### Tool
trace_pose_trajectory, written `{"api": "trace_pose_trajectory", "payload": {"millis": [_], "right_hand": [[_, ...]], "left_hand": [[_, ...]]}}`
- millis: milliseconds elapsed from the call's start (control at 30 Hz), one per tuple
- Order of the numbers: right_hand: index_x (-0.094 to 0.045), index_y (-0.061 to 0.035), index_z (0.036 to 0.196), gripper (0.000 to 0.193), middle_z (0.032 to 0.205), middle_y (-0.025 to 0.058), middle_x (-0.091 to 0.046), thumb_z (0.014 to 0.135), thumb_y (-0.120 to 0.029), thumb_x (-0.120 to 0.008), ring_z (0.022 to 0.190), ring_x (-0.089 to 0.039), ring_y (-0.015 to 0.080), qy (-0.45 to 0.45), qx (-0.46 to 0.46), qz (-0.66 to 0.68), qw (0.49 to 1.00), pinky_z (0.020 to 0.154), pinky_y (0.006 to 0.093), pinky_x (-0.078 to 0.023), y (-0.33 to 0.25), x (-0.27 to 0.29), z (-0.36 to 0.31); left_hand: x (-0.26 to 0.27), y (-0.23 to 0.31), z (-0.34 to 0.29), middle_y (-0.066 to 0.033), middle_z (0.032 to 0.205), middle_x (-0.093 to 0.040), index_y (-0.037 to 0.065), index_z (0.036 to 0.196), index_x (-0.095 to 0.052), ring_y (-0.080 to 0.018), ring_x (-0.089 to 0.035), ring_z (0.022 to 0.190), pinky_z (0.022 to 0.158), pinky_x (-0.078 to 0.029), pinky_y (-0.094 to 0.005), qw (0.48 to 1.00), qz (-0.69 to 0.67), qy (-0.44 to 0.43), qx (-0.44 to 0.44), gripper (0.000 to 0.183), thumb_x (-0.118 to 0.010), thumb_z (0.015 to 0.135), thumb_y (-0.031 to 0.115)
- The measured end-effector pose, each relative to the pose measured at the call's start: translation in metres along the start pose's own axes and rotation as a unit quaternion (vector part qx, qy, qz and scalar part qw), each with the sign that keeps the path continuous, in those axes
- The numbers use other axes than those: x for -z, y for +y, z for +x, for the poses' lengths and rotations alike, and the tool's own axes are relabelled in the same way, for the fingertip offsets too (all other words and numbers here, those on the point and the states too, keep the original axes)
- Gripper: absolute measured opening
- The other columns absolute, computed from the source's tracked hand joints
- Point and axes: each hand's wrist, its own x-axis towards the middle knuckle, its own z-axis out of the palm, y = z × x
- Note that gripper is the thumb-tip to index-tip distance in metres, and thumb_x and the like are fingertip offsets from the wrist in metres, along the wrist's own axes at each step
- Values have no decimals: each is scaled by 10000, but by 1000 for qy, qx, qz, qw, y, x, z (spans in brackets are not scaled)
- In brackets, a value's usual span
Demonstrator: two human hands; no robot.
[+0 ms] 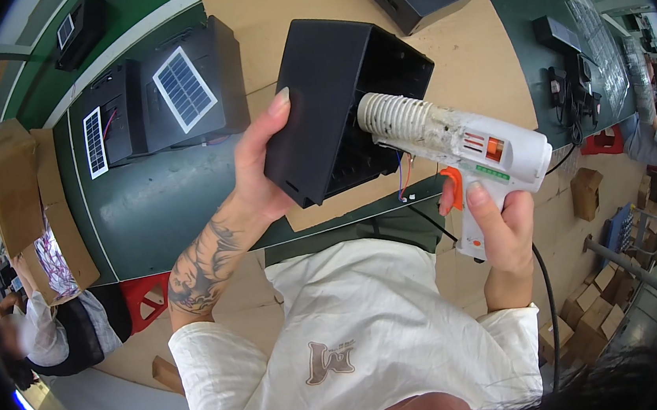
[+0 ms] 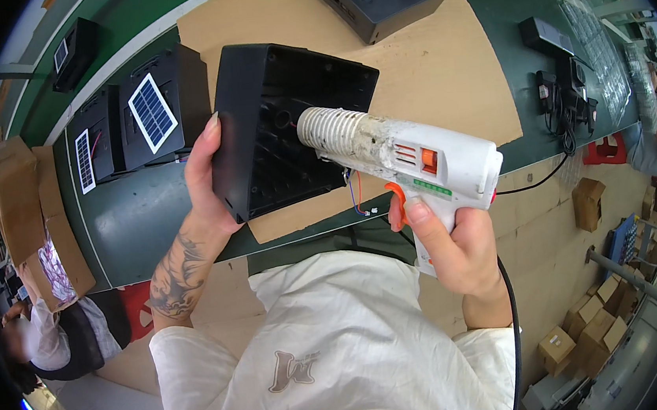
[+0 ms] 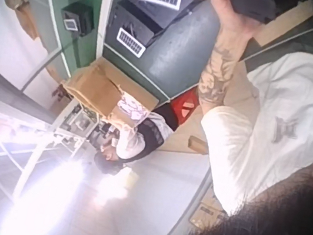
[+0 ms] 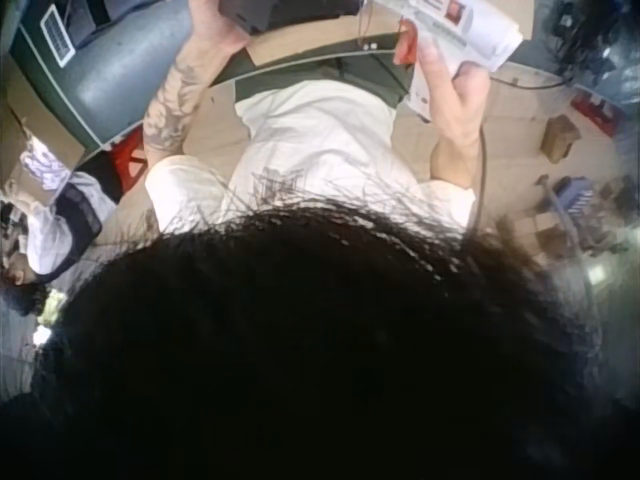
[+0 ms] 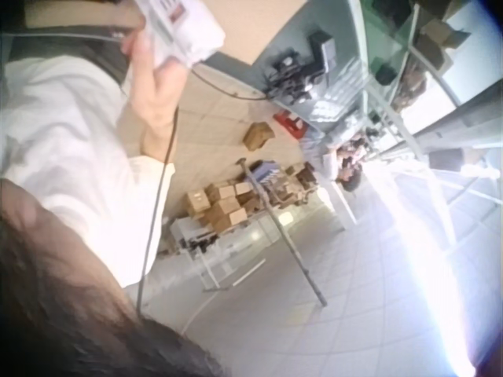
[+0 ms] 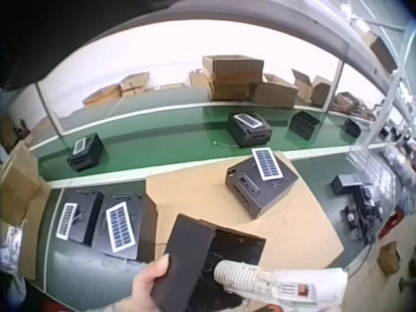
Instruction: Use a hot glue gun to attach small solar panels to black plastic enclosures on an assembly line.
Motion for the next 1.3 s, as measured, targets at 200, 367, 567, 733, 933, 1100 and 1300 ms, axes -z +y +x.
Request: {"api": "trace_pose_trajectory", "payload": {"millis": [200,367,567,733,933,1100,1300], "right_hand": [[-545,86,1152,261,902,99,-635,978,-108,-527,806,-581,148,0,-7,-1,1000,718,292,-482,3,2,-1],[-549,79,1128,244,863,88,-626,979,-113,-530,761,-570,140,10,-23,-10,1000,681,285,-478,3,2,-2],[-543,83,1135,259,820,86,-618,974,-120,-542,737,-561,136,11,-34,2,999,655,281,-467,2,5,-2],[-507,95,1209,313,883,122,-628,967,-101,-540,773,-576,153,0,-5,33,999,693,295,-480,10,7,-1],[-447,122,1294,445,1024,214,-660,947,-133,-561,937,-650,284,28,37,21,999,862,411,-522,19,-4,-2],[-477,85,1307,391,1135,172,-647,943,-36,-551,1025,-624,230,6,69,39,997,916,347,-490,28,-6,-6],[-524,46,1280,488,1087,173,-682,816,-4,-664,998,-684,274,-8,156,-232,960,873,325,-518,35,3,-18]], "left_hand": [[-4,0,0,-83,1158,-662,42,1264,-564,-173,-651,1019,896,-522,-306,999,14,34,-2,454,-558,940,361],[-3,-1,-1,-85,1153,-664,38,1262,-563,-175,-653,1010,889,-524,-302,999,7,42,-5,455,-565,938,358],[-3,1,1,-71,1132,-668,47,1243,-576,-162,-653,985,861,-527,-287,999,11,41,-9,429,-563,939,349],[-5,1,1,-58,1108,-673,52,1216,-591,-153,-653,970,840,-532,-280,998,13,60,-17,393,-561,943,333],[-10,-2,0,-55,1080,-675,65,1208,-594,-150,-652,963,837,-533,-277,994,20,109,-25,375,-568,939,325],[-4,-1,-3,-62,1137,-663,60,1240,-568,-158,-649,979,851,-532,-284,996,23,83,-29,400,-559,942,326],[0,-7,-6,-85,1232,-631,50,1295,-536,-192,-606,1118,979,-479,-324,996,45,64,-45,447,-556,936,314]]}}
